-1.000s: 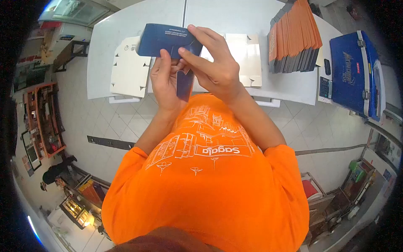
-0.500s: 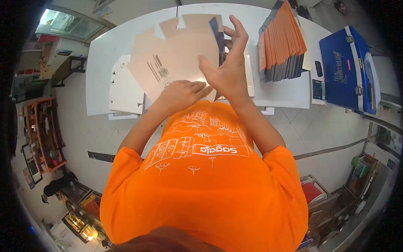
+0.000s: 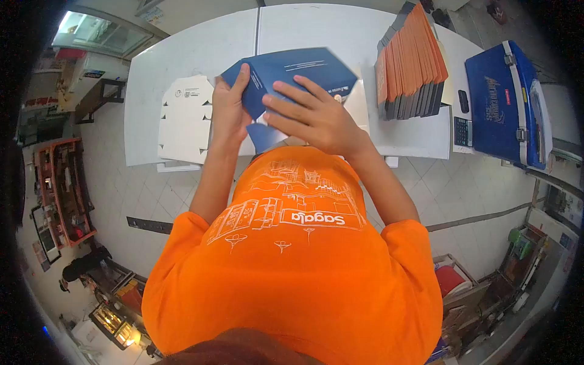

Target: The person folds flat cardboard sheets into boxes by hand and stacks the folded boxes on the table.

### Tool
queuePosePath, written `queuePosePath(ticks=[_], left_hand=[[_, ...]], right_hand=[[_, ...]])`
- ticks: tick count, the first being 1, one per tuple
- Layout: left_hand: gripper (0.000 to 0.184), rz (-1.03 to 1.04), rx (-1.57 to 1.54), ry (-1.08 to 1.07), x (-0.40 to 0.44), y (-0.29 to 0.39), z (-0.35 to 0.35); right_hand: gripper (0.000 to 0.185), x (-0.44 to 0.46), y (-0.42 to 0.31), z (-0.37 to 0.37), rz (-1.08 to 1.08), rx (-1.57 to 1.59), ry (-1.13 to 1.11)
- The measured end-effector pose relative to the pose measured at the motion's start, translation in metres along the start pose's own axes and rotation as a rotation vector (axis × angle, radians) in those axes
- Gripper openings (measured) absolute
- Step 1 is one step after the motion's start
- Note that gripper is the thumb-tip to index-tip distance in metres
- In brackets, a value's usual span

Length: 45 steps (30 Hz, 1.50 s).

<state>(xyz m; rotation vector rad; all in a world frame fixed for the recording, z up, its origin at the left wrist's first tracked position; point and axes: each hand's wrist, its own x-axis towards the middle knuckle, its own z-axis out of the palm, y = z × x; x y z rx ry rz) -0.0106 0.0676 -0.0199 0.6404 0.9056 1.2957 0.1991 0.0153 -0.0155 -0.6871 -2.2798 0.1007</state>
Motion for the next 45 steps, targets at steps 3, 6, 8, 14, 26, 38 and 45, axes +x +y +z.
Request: queuePosePath(ticks=[3,6,8,14,26,38,45], left_hand=[[0.024,0.092,-0.185,0.069,-0.001,-0.015,0.011],[0.019,0.11,-0.078,0.043,0.005,-0.004,0.004],[0.019,0.182,-0.118,-0.037,0.001,-0.002,0.011],[0.023,-0.022,-0.341,-0.118,-0.008,-0.02,0.017],[0.032,-0.083,-0.339,-0.128,-0.036,-0.029,0.036],[0.04,-0.515,0.38,-0.597,-0.056,-0.004,-0.04],[0.048,-0.588,0.591,-0.615,-0.073,-0.014,-0.05]], right_hand=[[0.048,-0.002,0.009,0.016,0.041,0.076,0.175],[0.055,-0.002,0.015,0.018,0.007,0.061,0.179],[0.058,0.0,0.008,0.019,0.199,0.268,0.289],[0.059,0.011,0.001,0.013,0.44,0.199,0.201],[0.037,0.01,0.005,0.05,0.475,0.148,0.523],[0.027,-0.029,0.0,0.023,0.757,0.884,0.114],[0.029,-0.016,-0.015,-0.032,0.4,0.58,-0.327]])
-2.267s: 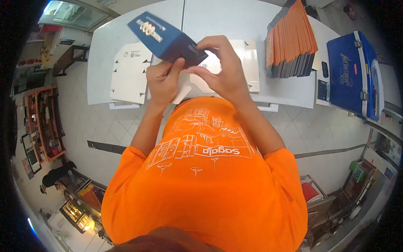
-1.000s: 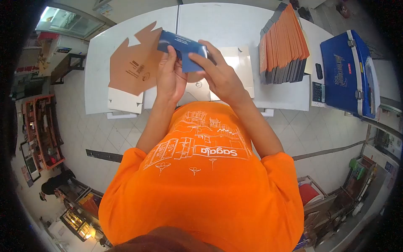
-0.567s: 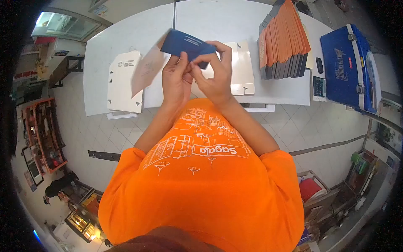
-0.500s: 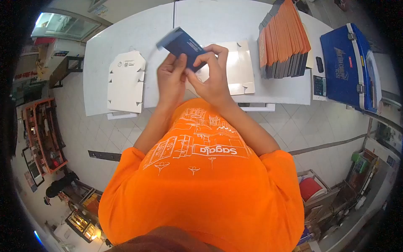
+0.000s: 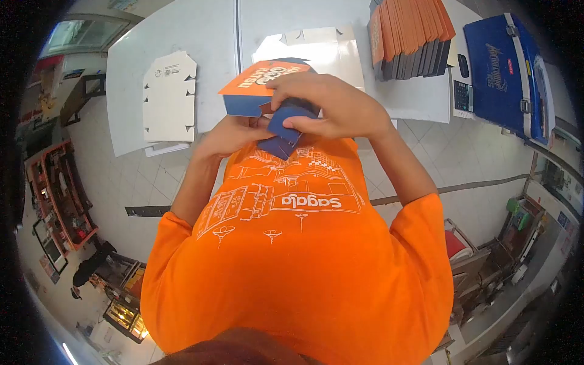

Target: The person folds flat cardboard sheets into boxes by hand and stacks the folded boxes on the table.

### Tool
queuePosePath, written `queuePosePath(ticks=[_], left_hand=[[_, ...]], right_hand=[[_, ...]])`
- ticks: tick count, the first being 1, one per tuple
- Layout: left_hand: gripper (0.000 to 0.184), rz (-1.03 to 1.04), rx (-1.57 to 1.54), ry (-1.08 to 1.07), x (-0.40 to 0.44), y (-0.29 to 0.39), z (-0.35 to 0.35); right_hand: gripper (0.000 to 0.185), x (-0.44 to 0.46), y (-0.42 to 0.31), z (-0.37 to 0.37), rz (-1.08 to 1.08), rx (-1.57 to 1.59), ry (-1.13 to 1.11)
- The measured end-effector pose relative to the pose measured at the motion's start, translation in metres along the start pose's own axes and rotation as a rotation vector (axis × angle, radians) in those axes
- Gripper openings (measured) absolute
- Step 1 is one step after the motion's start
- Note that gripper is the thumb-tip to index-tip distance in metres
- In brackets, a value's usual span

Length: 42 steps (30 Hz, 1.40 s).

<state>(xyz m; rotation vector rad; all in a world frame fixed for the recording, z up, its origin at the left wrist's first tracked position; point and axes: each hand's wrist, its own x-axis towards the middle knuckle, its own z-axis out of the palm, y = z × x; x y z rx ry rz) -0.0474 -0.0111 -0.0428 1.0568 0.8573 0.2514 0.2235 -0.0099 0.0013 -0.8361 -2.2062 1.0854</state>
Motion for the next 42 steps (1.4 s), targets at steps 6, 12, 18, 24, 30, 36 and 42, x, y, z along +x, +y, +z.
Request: queuePosePath(ticks=[6,12,18,24,30,36,42], left_hand=[[0.051,-0.021,-0.233,-0.229,-0.002,0.01,0.02],[0.049,0.037,-0.197,-0.073,-0.005,0.004,0.059],[0.066,0.14,-0.236,0.102,0.014,0.012,0.111],[0.09,0.615,0.4,0.507,-0.005,0.056,0.171],[0.122,1.169,0.274,1.049,0.025,0.108,0.175],[0.109,1.035,0.447,0.855,0.107,0.14,0.204],[0.101,1.423,0.894,0.858,0.178,0.163,0.316]], right_hand=[[0.029,-0.016,-0.019,0.007,0.137,-0.295,0.144],[0.023,-0.048,-0.013,0.015,0.146,-0.048,0.086],[0.049,-0.079,-0.038,-0.011,0.106,-0.349,-0.004],[0.071,-0.109,-0.052,-0.045,0.08,-0.244,0.235],[0.086,-0.141,-0.024,-0.125,-0.318,0.422,0.643],[0.097,-0.203,-0.005,-0.186,-0.156,0.187,0.912],[0.073,-0.254,0.018,-0.244,-0.18,-0.409,0.948]])
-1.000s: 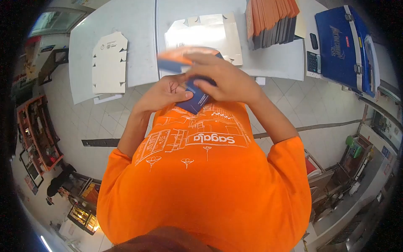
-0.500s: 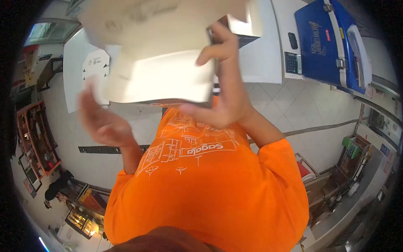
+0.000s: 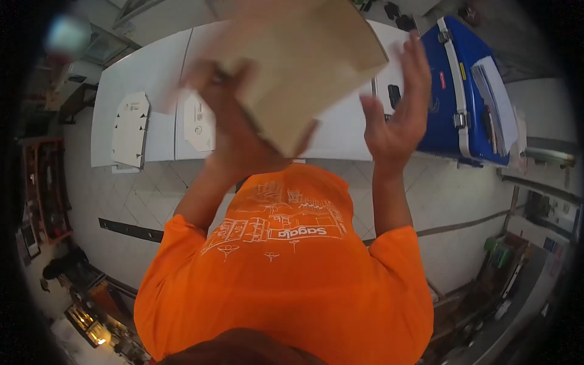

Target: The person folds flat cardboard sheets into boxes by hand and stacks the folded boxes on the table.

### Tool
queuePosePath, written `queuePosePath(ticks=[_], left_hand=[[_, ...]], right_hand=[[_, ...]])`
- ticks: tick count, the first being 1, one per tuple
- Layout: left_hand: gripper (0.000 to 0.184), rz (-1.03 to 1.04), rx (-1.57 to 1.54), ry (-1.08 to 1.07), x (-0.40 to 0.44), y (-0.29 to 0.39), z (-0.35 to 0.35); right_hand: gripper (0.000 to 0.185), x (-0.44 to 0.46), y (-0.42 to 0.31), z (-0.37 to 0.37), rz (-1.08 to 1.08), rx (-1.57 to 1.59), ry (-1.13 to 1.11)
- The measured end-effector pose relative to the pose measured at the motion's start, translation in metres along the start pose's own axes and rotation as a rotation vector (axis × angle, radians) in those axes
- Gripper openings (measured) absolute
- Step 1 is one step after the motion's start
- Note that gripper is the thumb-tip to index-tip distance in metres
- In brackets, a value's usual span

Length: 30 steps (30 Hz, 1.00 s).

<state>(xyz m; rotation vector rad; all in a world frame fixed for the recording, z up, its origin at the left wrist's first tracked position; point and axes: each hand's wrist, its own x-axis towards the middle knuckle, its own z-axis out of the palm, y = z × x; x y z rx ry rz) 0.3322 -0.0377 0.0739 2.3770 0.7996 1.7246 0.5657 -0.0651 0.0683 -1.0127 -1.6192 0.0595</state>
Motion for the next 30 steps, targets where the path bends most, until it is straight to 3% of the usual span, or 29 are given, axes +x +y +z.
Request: queuePosePath(ticks=[2,4,6,7,8,9,11,12,14,15,18,22,25,30], left_hand=[[0.096,0.083,0.021,-0.068,-0.006,0.005,0.032],[0.096,0.009,-0.07,-0.094,-0.027,0.008,0.062],[0.097,-0.046,-0.248,-0.053,-0.048,-0.001,0.078],[0.098,-0.065,-0.376,0.004,-0.054,-0.011,0.083],[0.1,-0.078,-0.503,0.06,-0.059,-0.02,0.084],[0.076,-0.176,-0.466,0.038,-0.064,-0.022,0.074],[0.065,-0.278,0.092,-0.221,-0.076,-0.025,0.067],[0.06,-0.327,0.372,-0.345,-0.082,-0.028,0.069],[0.055,-0.413,0.441,-0.513,-0.111,-0.042,0.083],[0.053,-0.455,0.475,-0.598,-0.118,-0.047,0.087],[0.056,-0.509,0.569,-0.592,-0.117,-0.034,0.092],[0.06,-0.385,0.65,-0.543,-0.105,-0.02,0.08],[0.065,-0.453,0.515,-0.564,-0.111,-0.027,0.083],[0.068,-0.386,0.389,-0.521,-0.114,-0.04,0.081]], right_hand=[[0.063,-0.002,-0.013,-0.016,-0.116,-0.11,-0.221],[0.06,-0.005,-0.022,-0.015,-0.078,-0.088,-0.433],[0.052,-0.027,-0.003,-0.012,0.009,-0.176,-0.549],[0.047,-0.017,0.007,-0.016,-0.081,-0.28,-0.6],[0.036,-0.009,0.019,-0.011,-0.039,-0.266,-0.547],[0.028,0.0,0.031,-0.006,0.003,-0.249,-0.493],[0.018,0.028,0.027,0.003,-0.068,-0.19,-0.561],[0.016,0.039,0.031,0.005,-0.162,-0.252,-0.721],[0.019,0.058,0.029,0.038,-0.592,-0.282,-0.74],[0.023,0.062,0.026,0.048,-0.458,-0.248,-1.003],[0.019,0.065,0.031,0.086,-0.319,-0.203,-1.235],[0.025,0.058,0.077,0.117,-0.392,-0.281,-1.19],[0.029,0.06,0.073,0.12,-0.439,-0.345,-1.226],[0.023,0.071,0.066,0.129,-0.381,-0.324,-1.272]])
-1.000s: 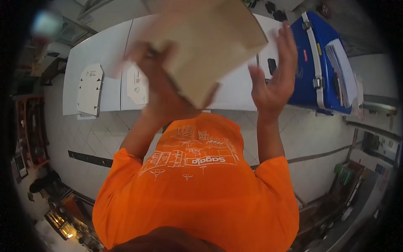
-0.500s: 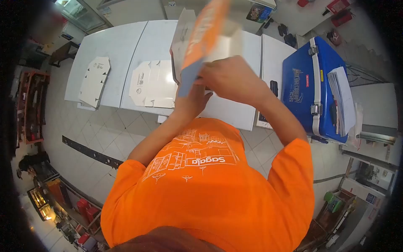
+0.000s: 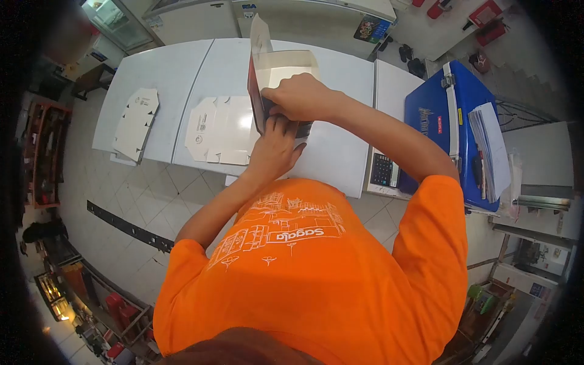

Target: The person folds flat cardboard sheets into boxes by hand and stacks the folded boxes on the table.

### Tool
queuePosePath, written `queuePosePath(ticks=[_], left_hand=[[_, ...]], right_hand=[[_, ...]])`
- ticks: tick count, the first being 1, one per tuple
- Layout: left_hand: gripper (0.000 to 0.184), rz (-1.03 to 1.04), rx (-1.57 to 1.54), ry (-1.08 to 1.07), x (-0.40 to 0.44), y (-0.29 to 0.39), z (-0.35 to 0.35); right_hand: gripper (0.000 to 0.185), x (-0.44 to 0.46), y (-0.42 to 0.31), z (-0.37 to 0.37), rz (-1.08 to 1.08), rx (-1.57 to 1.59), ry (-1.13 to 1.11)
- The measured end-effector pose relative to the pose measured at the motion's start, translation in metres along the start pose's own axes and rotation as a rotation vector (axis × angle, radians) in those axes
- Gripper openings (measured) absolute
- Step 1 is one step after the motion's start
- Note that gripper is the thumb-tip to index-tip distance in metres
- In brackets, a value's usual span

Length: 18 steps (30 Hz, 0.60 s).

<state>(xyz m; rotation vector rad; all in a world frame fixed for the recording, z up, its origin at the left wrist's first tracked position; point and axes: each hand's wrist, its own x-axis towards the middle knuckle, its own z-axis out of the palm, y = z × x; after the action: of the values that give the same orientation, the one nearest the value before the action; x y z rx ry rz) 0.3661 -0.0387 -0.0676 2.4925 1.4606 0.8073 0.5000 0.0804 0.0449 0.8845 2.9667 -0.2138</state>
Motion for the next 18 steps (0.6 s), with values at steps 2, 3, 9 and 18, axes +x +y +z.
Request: queuePosePath(ticks=[2,3,9,18], left_hand=[[0.07,0.023,-0.008,-0.02,-0.001,-0.008,-0.001],[0.072,0.038,0.01,-0.024,-0.003,-0.011,-0.002],[0.071,0.072,0.0,0.02,-0.01,-0.016,-0.005],[0.073,0.023,-0.071,0.101,-0.003,-0.011,0.03]], right_hand=[[0.02,0.001,0.003,-0.001,-0.019,-0.025,-0.021],[0.019,0.001,0.003,0.001,-0.039,-0.046,-0.02],[0.025,0.009,0.0,0.007,-0.123,-0.077,-0.021],[0.027,0.013,0.011,0.048,-0.119,0.009,0.099]])
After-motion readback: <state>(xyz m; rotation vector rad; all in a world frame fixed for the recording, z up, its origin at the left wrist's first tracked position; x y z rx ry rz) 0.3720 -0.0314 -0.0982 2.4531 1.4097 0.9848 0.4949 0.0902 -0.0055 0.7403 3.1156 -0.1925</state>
